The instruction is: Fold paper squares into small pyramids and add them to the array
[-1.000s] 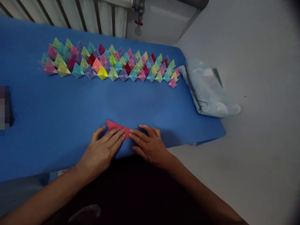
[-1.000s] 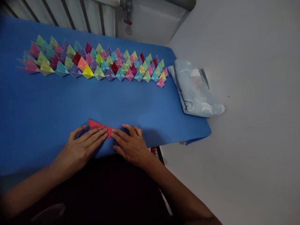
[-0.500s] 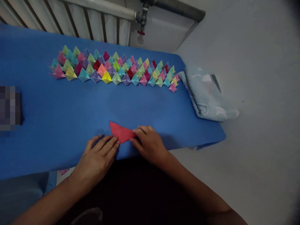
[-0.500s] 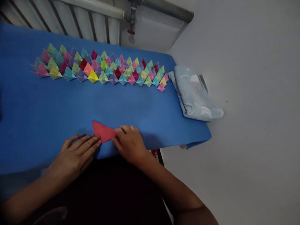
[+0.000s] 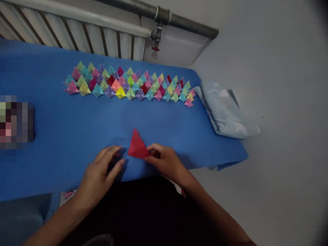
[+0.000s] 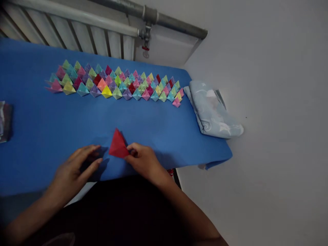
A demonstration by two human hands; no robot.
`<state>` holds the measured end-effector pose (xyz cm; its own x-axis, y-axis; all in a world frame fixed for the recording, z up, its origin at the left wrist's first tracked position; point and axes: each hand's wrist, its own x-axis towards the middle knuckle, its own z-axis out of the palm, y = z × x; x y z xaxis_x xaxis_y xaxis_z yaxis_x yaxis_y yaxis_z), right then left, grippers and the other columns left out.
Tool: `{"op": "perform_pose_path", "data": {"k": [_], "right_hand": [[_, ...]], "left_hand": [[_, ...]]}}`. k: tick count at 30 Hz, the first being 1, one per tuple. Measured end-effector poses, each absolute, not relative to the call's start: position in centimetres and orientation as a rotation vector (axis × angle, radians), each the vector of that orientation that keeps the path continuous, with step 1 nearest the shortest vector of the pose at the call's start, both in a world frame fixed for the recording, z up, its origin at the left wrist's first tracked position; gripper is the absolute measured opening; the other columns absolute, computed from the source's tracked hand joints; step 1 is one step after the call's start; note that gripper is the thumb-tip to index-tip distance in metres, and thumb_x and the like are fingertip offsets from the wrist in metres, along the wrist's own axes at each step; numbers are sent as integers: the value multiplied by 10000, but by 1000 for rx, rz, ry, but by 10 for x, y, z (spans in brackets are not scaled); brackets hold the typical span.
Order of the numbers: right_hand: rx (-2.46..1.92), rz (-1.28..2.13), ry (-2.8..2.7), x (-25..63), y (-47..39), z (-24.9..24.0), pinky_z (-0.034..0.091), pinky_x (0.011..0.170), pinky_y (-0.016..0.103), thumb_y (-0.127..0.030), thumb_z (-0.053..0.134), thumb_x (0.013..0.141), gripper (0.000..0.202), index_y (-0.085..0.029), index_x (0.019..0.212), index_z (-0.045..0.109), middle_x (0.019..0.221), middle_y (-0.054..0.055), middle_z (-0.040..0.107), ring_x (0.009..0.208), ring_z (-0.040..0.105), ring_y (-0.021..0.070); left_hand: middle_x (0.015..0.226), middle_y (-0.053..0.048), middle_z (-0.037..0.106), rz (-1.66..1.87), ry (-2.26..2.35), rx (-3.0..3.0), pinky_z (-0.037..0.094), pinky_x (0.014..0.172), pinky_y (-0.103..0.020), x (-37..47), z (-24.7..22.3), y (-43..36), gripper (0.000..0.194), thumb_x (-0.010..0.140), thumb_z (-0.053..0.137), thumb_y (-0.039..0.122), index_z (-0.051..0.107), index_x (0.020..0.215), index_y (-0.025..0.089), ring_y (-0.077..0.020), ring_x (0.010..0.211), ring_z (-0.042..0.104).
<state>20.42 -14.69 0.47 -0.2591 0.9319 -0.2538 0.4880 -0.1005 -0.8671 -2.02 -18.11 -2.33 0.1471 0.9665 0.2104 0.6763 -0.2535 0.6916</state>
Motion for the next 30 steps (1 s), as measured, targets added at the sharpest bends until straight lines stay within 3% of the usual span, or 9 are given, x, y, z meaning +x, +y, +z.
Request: {"op": "perform_pose_path", "data": {"k": [2,7,11,14,17,21,24,30], "right_hand": [[-1492,1385,-1557,205,-143,5,386,545,214,-195,650,772,43,-212,806,631,650,-57,562,581,502,93],[-1376,1371,-1370,207,-118,9,394,589,221,-269,688,711,110,-206,791,644,660,-54,563,600,488,90],[-1296,1403,-1258,205,-91,15,369,586,222,-312,730,647,193,-184,756,636,663,-44,580,594,476,83],[-1268,1361,-1273,202,-68,24,360,579,222,-309,718,665,179,-183,765,642,661,-43,580,591,473,86],[-1212,1217,-1337,197,-39,35,379,596,230,-348,685,719,186,-193,817,653,680,-36,583,613,488,101],[-1129,977,-1297,191,0,37,398,617,244,-397,614,777,202,-200,814,637,697,-27,568,633,491,118],[-1116,973,-1241,189,12,25,397,613,249,-409,584,811,217,-198,797,629,682,-27,546,628,486,120],[-1059,998,-1197,192,6,13,441,682,258,-378,631,804,182,-223,898,640,791,-18,616,686,532,116]], "left_hand": [[1067,-93,715,911,1532,1653,586,758,-367,-18,-19,-166,417,865,591,460,622,1182,190,-219,874,701],[945,-112,748,953,1265,1090,552,594,-292,1,-2,-116,370,747,728,430,706,1000,161,-197,747,692],[721,-53,717,1031,1115,875,507,553,-207,16,11,-77,365,605,852,412,727,808,135,-136,638,652],[677,-35,699,1128,1045,768,497,524,-179,21,17,-47,390,546,897,379,710,767,119,-128,618,655],[633,-12,678,1197,942,645,511,510,-178,21,19,-17,322,551,901,268,677,728,118,-132,592,663],[659,-5,688,1222,843,491,557,561,-202,15,9,8,183,679,814,143,648,756,134,-121,579,669],[688,-20,698,1154,811,456,578,601,-225,12,-6,12,153,725,785,141,635,755,131,-119,587,670],[667,-7,687,1053,734,490,571,619,-212,12,-18,12,278,616,886,228,645,716,132,-115,601,660]]}}
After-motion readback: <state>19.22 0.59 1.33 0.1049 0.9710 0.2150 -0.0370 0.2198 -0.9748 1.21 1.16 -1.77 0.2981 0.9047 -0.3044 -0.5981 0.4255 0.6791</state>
